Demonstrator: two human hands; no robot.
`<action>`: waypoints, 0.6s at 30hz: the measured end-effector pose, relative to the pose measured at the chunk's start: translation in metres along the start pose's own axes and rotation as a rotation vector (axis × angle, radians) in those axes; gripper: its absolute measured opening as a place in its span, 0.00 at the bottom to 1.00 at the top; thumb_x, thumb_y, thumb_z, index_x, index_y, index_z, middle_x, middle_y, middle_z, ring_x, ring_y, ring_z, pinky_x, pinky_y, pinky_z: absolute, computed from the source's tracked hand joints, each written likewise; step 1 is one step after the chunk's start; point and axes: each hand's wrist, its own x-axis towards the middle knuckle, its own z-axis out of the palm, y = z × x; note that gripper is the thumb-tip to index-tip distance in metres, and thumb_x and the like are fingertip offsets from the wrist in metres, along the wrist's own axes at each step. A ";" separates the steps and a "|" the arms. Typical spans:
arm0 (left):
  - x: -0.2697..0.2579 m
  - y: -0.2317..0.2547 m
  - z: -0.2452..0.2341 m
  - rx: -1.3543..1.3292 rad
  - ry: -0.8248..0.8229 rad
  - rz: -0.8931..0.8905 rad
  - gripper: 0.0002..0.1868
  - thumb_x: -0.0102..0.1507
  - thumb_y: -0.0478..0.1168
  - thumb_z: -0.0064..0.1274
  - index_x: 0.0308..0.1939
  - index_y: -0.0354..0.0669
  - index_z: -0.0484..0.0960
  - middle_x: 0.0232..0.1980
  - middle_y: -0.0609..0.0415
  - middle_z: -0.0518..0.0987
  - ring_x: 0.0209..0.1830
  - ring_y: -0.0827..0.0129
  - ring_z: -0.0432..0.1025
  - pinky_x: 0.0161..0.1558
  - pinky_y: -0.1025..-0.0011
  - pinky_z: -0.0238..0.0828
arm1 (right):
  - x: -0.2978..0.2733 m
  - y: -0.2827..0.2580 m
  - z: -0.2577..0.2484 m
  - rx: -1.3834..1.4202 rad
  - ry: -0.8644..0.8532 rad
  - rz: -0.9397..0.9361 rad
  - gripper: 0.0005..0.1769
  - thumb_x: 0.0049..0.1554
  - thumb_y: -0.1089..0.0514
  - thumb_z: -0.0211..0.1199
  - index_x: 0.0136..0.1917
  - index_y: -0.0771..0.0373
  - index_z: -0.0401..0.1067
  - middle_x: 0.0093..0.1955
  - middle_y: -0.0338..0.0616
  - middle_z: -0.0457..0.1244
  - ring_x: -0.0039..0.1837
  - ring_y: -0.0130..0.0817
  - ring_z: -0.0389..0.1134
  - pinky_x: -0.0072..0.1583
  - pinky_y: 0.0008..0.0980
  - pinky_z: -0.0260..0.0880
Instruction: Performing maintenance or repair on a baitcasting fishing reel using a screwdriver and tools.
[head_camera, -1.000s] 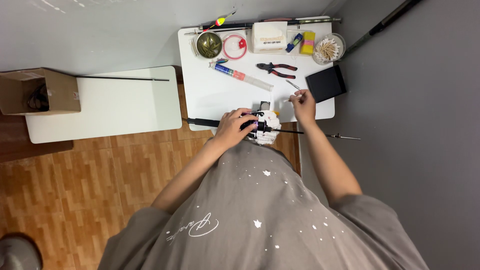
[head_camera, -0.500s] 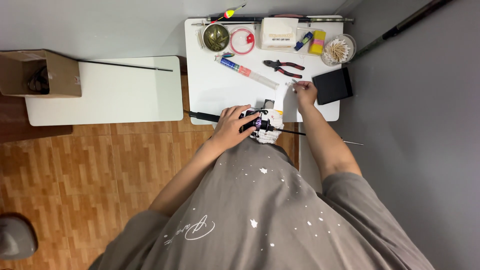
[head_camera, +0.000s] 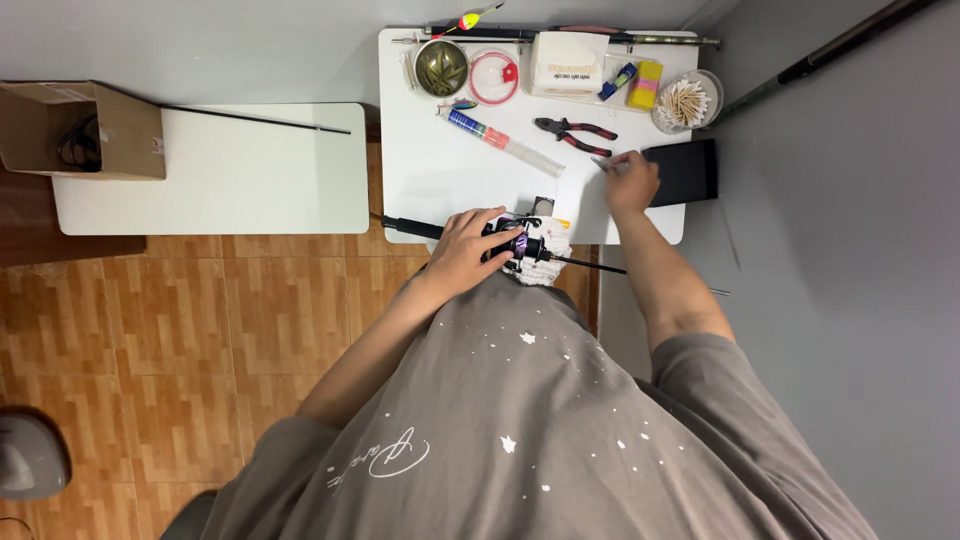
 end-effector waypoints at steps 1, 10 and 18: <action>0.000 0.001 -0.001 0.001 0.002 -0.001 0.22 0.64 0.46 0.60 0.63 0.58 0.82 0.69 0.49 0.72 0.68 0.54 0.65 0.69 0.54 0.57 | -0.004 -0.015 -0.006 0.001 0.000 -0.002 0.10 0.48 0.63 0.74 0.43 0.54 0.79 0.47 0.53 0.66 0.51 0.52 0.67 0.54 0.46 0.68; -0.008 0.003 -0.001 0.035 0.014 -0.028 0.25 0.66 0.47 0.57 0.68 0.53 0.78 0.71 0.49 0.72 0.70 0.54 0.64 0.68 0.55 0.58 | -0.021 -0.076 0.021 0.099 -0.265 -0.513 0.23 0.50 0.58 0.75 0.58 0.60 0.74 0.59 0.51 0.66 0.62 0.51 0.64 0.62 0.49 0.61; -0.021 -0.004 -0.004 0.040 0.064 -0.102 0.30 0.67 0.48 0.56 0.73 0.49 0.72 0.70 0.49 0.72 0.72 0.54 0.63 0.71 0.56 0.56 | -0.019 -0.075 0.029 -0.062 -0.506 -0.346 0.19 0.53 0.57 0.71 0.58 0.58 0.75 0.57 0.45 0.67 0.61 0.46 0.66 0.62 0.44 0.66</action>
